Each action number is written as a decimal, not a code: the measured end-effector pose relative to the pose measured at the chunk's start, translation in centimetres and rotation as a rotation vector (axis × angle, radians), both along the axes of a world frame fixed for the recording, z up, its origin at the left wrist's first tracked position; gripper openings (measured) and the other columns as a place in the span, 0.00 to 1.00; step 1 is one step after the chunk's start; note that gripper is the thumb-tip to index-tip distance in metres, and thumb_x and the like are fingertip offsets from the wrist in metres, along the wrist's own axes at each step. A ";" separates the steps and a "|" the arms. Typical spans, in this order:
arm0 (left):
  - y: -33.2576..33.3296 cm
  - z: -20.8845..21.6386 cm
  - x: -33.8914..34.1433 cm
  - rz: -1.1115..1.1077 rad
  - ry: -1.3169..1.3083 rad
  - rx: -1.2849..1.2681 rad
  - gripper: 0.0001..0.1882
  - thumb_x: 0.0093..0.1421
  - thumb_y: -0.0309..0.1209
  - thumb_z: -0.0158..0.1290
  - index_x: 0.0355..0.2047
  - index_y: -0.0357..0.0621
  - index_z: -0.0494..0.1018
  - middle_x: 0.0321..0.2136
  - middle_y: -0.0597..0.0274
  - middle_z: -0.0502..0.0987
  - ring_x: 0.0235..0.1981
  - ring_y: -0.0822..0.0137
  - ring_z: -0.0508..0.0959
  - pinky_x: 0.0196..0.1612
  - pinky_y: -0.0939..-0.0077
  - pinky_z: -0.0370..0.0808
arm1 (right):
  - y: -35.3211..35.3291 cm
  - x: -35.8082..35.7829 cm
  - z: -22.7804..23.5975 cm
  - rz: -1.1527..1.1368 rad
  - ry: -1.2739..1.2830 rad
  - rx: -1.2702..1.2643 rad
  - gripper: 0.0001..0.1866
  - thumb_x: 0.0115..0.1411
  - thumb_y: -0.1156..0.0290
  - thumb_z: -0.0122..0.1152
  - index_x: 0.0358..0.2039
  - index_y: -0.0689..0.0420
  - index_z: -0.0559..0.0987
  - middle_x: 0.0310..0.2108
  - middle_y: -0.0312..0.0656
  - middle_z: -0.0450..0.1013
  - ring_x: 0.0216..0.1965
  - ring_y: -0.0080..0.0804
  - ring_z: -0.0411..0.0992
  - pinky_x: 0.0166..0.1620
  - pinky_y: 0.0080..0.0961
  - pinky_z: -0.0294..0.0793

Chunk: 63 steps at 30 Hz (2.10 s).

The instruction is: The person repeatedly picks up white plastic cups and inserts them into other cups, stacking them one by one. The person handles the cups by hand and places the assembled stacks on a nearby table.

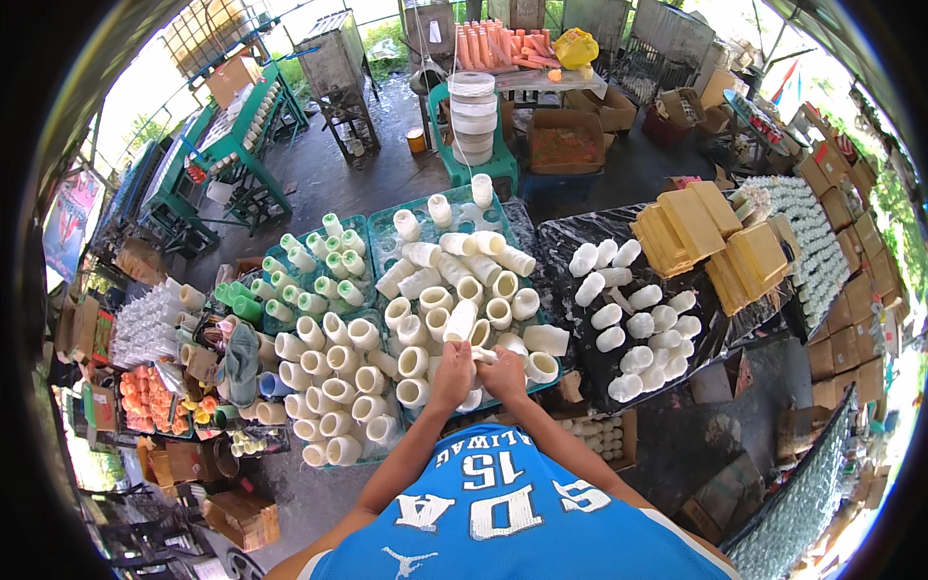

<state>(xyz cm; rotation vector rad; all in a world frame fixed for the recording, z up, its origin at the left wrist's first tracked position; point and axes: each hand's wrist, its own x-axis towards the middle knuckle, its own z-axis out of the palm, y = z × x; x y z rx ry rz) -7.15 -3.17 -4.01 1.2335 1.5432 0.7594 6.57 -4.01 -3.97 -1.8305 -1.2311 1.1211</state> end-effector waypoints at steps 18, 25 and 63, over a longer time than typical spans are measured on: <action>0.6 1.7 -1.2 0.061 0.270 0.418 0.24 0.53 0.18 0.54 0.52 0.39 0.73 0.41 0.41 0.75 0.41 0.42 0.77 0.45 0.52 0.76 | 1.2 0.4 3.6 0.279 -0.273 0.391 0.12 0.54 0.75 0.65 0.38 0.57 0.73 0.31 0.51 0.72 0.42 0.60 0.75 0.43 0.51 0.74; -0.4 3.3 -2.2 0.105 -0.010 0.343 0.15 0.63 0.26 0.59 0.50 0.36 0.75 0.48 0.44 0.72 0.49 0.47 0.75 0.54 0.57 0.74 | 7.2 -0.4 4.1 0.346 -0.165 0.283 0.17 0.58 0.76 0.62 0.49 0.61 0.80 0.43 0.58 0.82 0.46 0.60 0.80 0.50 0.46 0.79; 31.3 -6.6 -12.1 0.022 0.697 0.570 0.42 0.58 0.38 0.66 0.68 0.37 0.61 0.71 0.35 0.57 0.73 0.38 0.57 0.75 0.48 0.57 | 1.4 -2.0 0.2 0.450 0.355 0.028 0.27 0.69 0.69 0.64 0.66 0.63 0.70 0.57 0.49 0.76 0.54 0.38 0.79 0.57 0.35 0.79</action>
